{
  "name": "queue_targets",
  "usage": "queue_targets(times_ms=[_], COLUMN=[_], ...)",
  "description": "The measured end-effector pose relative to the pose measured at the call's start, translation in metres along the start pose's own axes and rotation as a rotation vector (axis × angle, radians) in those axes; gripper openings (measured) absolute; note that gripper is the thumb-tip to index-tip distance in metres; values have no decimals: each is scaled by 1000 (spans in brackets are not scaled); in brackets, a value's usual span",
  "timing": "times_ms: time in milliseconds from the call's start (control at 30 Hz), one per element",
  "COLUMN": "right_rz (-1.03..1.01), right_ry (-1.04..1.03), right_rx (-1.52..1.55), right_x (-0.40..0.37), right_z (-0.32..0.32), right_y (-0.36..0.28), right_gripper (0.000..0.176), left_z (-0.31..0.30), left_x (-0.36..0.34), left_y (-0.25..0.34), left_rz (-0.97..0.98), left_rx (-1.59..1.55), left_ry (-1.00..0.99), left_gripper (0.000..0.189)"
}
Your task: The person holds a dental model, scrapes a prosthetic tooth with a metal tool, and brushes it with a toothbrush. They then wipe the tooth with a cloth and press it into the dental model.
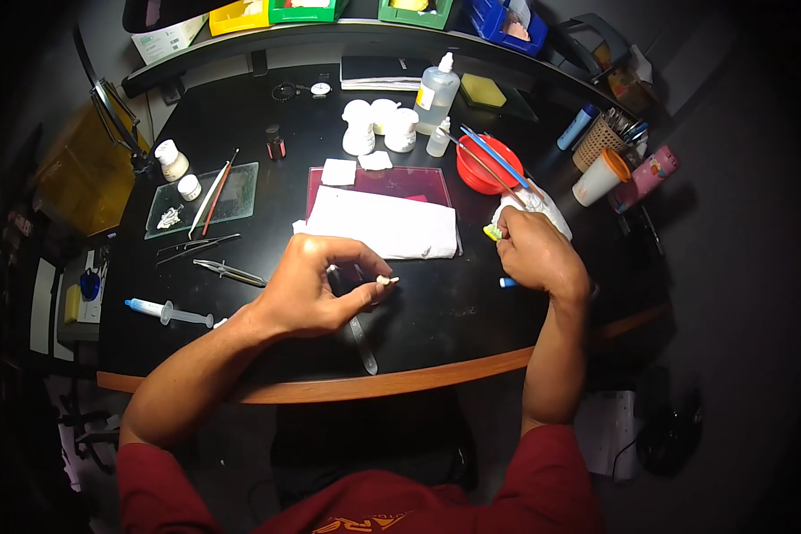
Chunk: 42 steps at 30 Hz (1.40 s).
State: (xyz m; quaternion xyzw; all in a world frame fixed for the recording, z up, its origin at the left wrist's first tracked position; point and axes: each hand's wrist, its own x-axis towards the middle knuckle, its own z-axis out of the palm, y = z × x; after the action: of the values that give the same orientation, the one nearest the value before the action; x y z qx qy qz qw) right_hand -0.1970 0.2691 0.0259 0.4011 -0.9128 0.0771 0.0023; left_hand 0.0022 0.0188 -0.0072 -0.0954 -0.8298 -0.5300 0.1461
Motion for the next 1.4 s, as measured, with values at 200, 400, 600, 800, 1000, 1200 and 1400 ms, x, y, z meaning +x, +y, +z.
queue_targets(times_ms=[200, 400, 600, 800, 1000, 1200, 1400], right_rz=[-178, -478, -833, -790, -784, -760, -784], right_ry=[264, 269, 387, 519, 532, 613, 604], right_rx=[309, 747, 813, 843, 877, 879, 723], right_x=[4, 2, 24, 17, 13, 7, 8], right_z=[-15, -16, 4, 36, 38, 36, 30], right_y=[-29, -76, -96, -105, -105, -104, -99], right_gripper=[12, 12, 22, 24, 25, 27, 27], left_z=[-6, -10, -10, -11, -11, -11, -9], left_x=[4, 4, 3, 3, 1, 2, 1], left_y=[2, 6, 6, 3, -1, 8, 2], left_rz=[-185, -183, -82, -182, -165, -159, -145], left_rx=[-374, -372, -331, -454, -500, -591, -597], left_ry=[16, 128, 197, 192, 172, 122, 191], left_gripper=[8, 17, 14, 20, 21, 16, 14])
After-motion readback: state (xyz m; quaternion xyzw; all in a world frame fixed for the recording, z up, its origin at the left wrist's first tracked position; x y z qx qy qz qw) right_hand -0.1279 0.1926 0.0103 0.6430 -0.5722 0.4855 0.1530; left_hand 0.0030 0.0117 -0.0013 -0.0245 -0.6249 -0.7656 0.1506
